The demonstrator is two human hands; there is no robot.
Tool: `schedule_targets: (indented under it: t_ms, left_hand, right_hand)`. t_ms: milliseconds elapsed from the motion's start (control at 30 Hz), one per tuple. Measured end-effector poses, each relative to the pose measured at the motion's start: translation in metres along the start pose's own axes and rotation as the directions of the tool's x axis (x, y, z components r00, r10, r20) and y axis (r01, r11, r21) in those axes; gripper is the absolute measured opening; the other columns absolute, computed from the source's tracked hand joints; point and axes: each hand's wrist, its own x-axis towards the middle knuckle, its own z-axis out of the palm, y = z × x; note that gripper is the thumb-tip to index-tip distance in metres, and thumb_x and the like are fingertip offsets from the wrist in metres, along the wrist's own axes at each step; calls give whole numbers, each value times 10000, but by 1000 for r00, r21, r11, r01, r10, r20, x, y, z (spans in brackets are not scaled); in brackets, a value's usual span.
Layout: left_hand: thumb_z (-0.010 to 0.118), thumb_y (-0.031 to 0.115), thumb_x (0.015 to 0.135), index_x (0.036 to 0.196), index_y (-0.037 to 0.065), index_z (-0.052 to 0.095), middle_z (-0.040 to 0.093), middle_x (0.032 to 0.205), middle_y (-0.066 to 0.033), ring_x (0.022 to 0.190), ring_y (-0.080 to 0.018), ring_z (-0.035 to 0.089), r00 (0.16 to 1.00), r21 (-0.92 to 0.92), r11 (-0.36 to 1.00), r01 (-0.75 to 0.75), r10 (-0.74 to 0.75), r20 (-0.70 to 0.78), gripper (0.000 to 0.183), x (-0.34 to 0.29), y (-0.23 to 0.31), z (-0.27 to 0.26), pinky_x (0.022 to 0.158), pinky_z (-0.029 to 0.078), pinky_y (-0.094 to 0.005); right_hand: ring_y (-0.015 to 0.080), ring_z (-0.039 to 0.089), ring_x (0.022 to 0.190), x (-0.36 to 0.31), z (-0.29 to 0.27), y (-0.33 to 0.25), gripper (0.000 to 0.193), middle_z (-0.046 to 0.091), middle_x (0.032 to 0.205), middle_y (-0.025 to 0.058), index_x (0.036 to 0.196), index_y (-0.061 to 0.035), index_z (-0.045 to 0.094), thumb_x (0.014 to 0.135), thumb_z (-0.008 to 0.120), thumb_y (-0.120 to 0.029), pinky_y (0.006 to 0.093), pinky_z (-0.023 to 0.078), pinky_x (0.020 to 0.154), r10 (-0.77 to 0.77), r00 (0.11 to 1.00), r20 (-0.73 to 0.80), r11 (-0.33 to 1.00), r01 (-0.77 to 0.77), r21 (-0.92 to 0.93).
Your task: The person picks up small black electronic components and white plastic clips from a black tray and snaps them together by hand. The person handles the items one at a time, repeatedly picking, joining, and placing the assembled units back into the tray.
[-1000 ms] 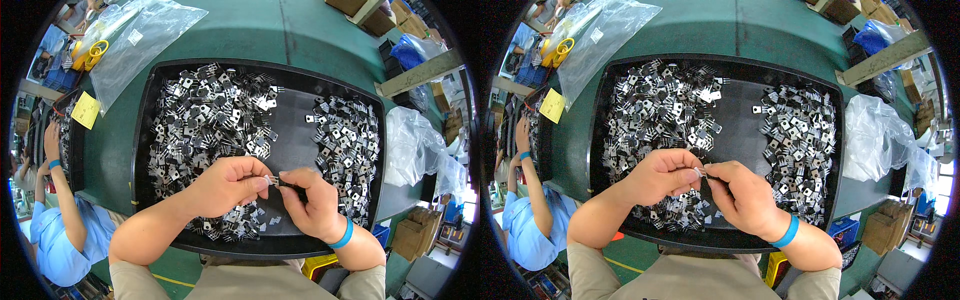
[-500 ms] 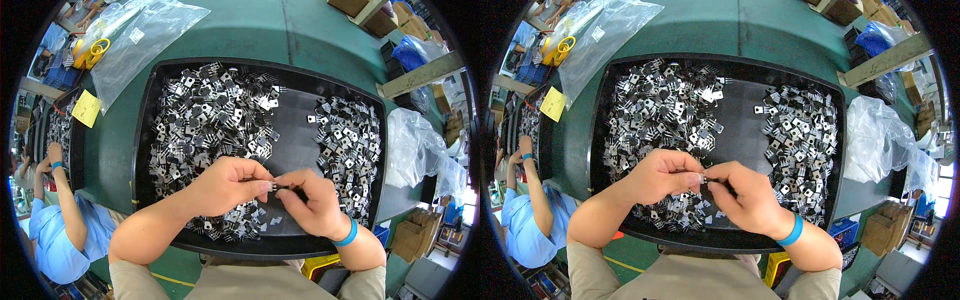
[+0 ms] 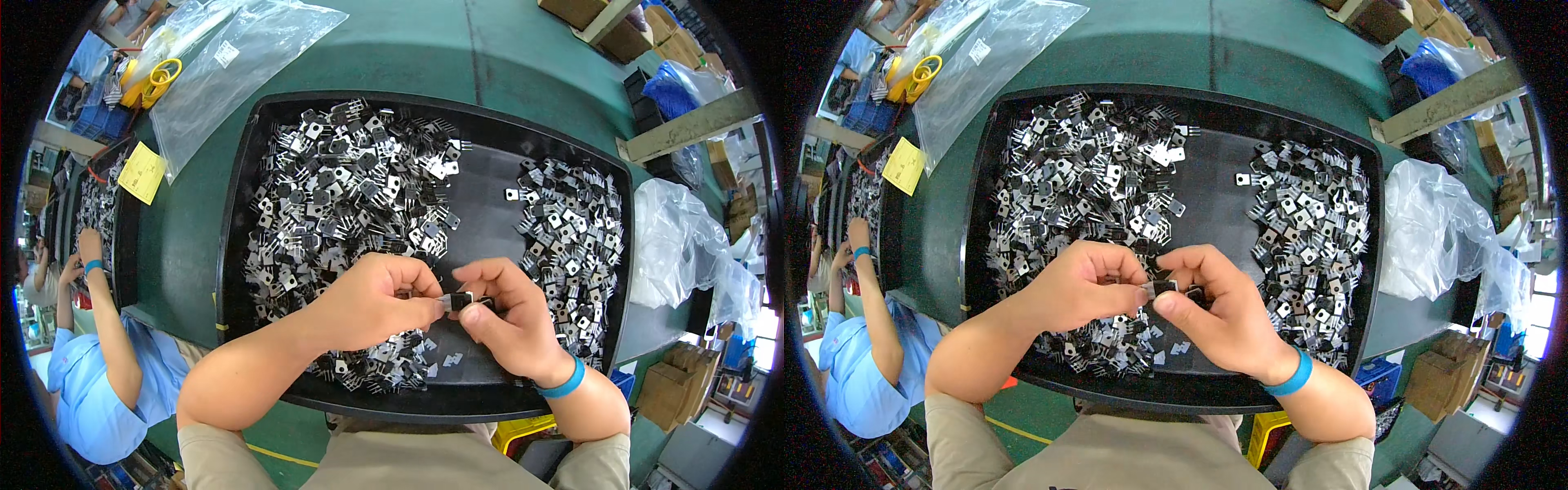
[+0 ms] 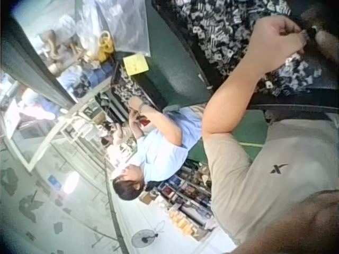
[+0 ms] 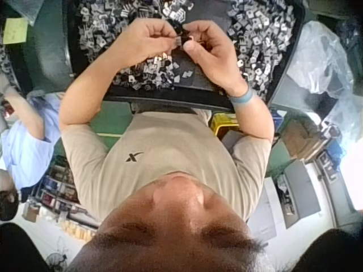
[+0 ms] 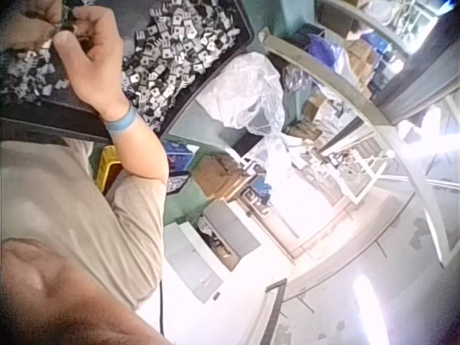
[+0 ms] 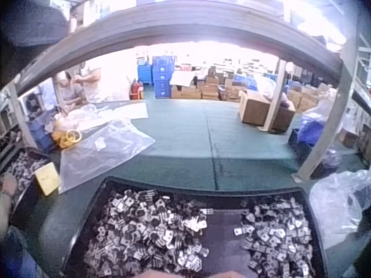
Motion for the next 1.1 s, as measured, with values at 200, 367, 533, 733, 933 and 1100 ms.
schedule_targets:
  t_ms: [200,367,533,733,933,1100]
  left_hand:
    - [455,-23,838,1078,12,524,578,872,-86,561,-65,452,996,-378,924,-52,23,-80,252,3,-4,-8,442,307,-200]
    - [436,-11,894,1067,30,503,611,926,-130,548,-68,454,988,-400,910,-111,56,-146,190,6,-2,-8,427,296,-181]
    - [455,40,943,1055,38,520,639,963,-155,534,-58,453,984,-377,918,-123,63,-166,129,6,2,-3,425,294,-165]
    - [455,48,950,1100,23,531,626,976,-121,597,-56,463,996,-327,942,-73,52,-73,171,6,-4,-15,488,367,-188]
    - [469,22,936,1176,38,510,646,1032,-165,557,-66,475,996,-303,950,-80,61,-71,244,6,-2,-9,465,346,-173]
    - [477,35,947,1266,29,482,644,1127,-174,557,-78,517,998,-254,967,-32,15,-69,320,3,1,-6,490,412,-189]
  right_hand:
    - [83,596,663,4,2,0,57,610,848,41,912,-3,530,890,581,5,227,468,569,204,979,11,971,-204,127]
    - [330,606,710,4,7,26,163,573,872,149,972,-28,568,834,636,-82,403,516,629,-223,888,402,763,416,-495]
    - [334,596,718,-5,23,29,174,545,858,123,969,-52,581,837,650,-142,428,499,613,5,918,397,669,292,-684]
    - [322,586,707,-4,18,33,147,566,850,121,915,-47,585,815,674,-107,387,494,609,-59,917,394,758,298,-581]
    - [186,586,595,3,-3,2,131,588,753,77,864,-17,560,826,679,-56,310,466,526,29,970,240,938,57,-341]
    - [48,567,629,-3,-3,-10,125,611,803,42,927,-8,543,851,642,1,212,455,527,158,987,31,980,-161,117]
